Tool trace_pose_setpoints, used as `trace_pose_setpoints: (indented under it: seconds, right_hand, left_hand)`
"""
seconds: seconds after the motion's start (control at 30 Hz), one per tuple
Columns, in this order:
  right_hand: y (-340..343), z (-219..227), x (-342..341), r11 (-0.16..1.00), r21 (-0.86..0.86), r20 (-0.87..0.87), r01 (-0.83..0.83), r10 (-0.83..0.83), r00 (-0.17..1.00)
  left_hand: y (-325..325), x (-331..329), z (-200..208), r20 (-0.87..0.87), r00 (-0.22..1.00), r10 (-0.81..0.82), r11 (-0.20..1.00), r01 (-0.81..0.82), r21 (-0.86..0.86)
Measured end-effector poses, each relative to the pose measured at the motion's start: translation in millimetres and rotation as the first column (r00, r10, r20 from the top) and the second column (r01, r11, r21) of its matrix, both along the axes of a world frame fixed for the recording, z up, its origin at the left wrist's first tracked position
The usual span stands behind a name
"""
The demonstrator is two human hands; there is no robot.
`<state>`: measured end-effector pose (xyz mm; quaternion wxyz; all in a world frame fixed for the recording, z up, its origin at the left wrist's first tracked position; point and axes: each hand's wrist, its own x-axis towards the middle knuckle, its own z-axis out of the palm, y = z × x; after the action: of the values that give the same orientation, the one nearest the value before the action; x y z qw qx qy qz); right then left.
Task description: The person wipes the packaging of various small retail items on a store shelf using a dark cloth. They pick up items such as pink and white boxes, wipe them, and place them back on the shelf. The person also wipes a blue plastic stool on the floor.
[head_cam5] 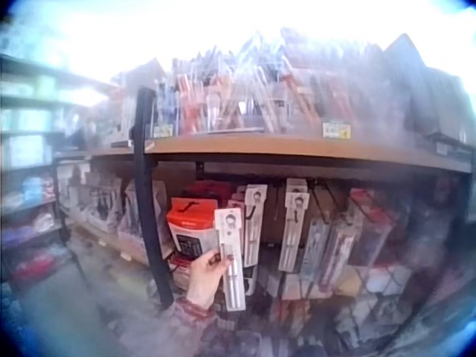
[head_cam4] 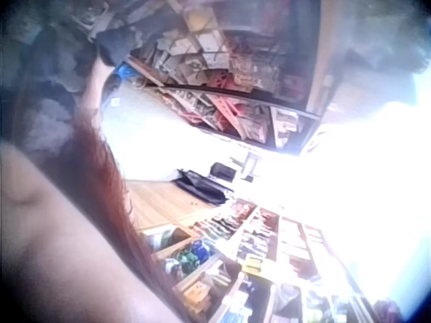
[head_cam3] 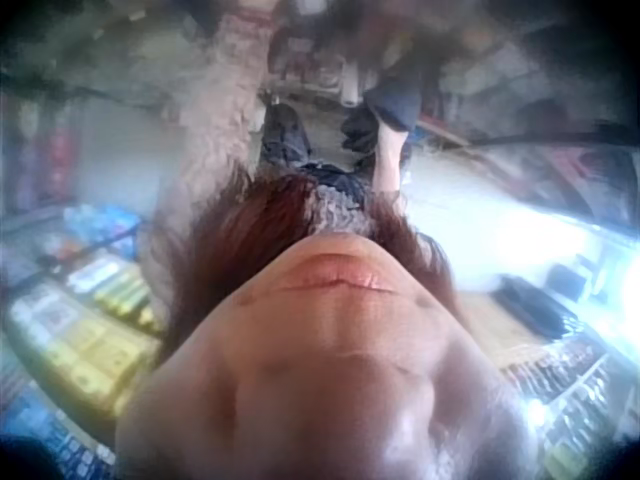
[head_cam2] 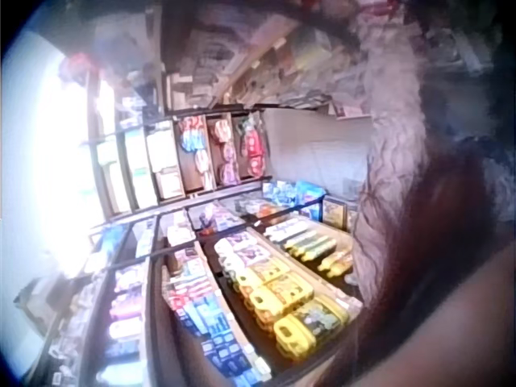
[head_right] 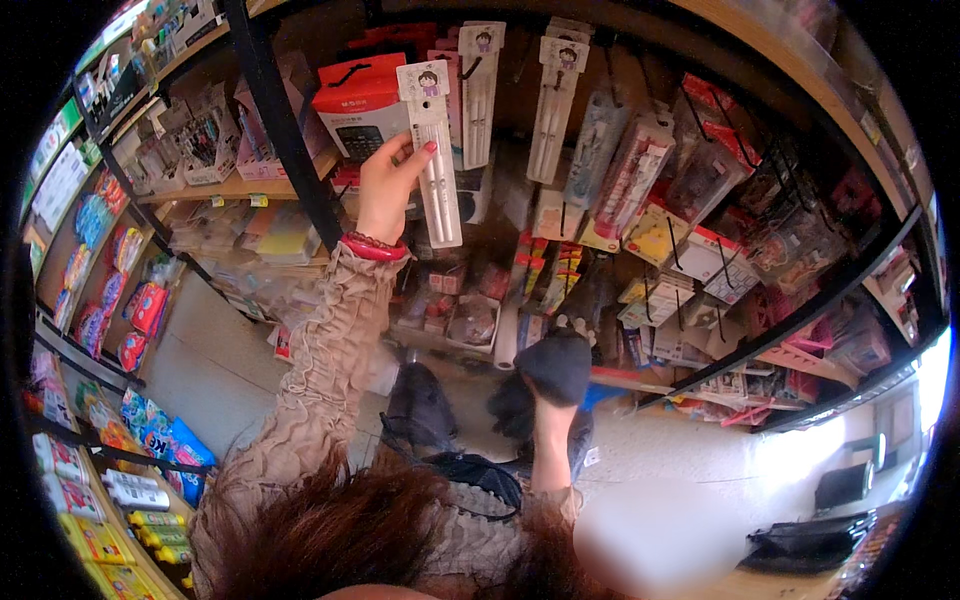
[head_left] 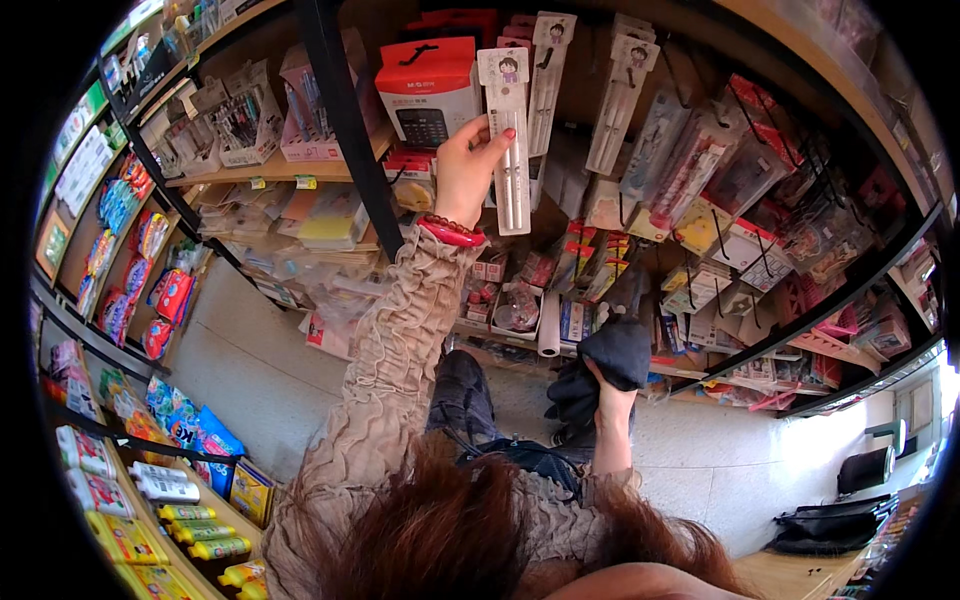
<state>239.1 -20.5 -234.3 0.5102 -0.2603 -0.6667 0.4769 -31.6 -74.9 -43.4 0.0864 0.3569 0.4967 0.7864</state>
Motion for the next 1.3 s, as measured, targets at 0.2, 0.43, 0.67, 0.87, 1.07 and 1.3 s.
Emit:
trace_pose_setpoints:
  seconds: [0.2, 0.43, 0.67, 0.87, 1.07, 1.3]
  right_hand:
    - [2.6, -5.4, 4.3, 0.979, -0.202, -0.059, -0.002, -0.01, 0.998]
    - [6.5, 6.1, 4.2, 0.997, 0.066, 0.073, 0.037, -0.042, 0.996]
    - [8.3, 1.5, 6.9, 0.992, 0.125, 0.141, 0.025, -0.043, 0.989]
    - [14.1, -23.6, 12.9, 0.983, -0.169, 0.032, -0.072, 0.079, 0.996]
    - [4.2, -19.4, 10.0, 0.905, -0.424, -0.099, -0.024, -0.02, 0.995]
    - [3.0, -6.9, 6.8, 0.973, -0.228, -0.095, -0.029, 0.007, 0.995]
  left_hand:
    - [7.4, 28.4, 10.6, -0.063, 0.998, 0.006, 0.996, 0.0, 0.086]
    - [11.7, 38.6, 11.8, -0.111, 0.994, 0.012, 0.993, 0.002, 0.12]
    - [23.5, 26.5, 16.7, -0.087, 0.996, -0.009, 0.999, 0.014, 0.052]
    - [32.0, 17.0, 25.8, -0.043, 0.998, -0.043, 0.997, 0.046, 0.059]
    - [39.0, 8.8, 29.0, -0.022, 0.998, -0.065, 0.996, 0.066, 0.064]
    - [36.9, 7.5, 25.1, -0.05, 0.999, -0.009, 0.998, 0.012, 0.065]
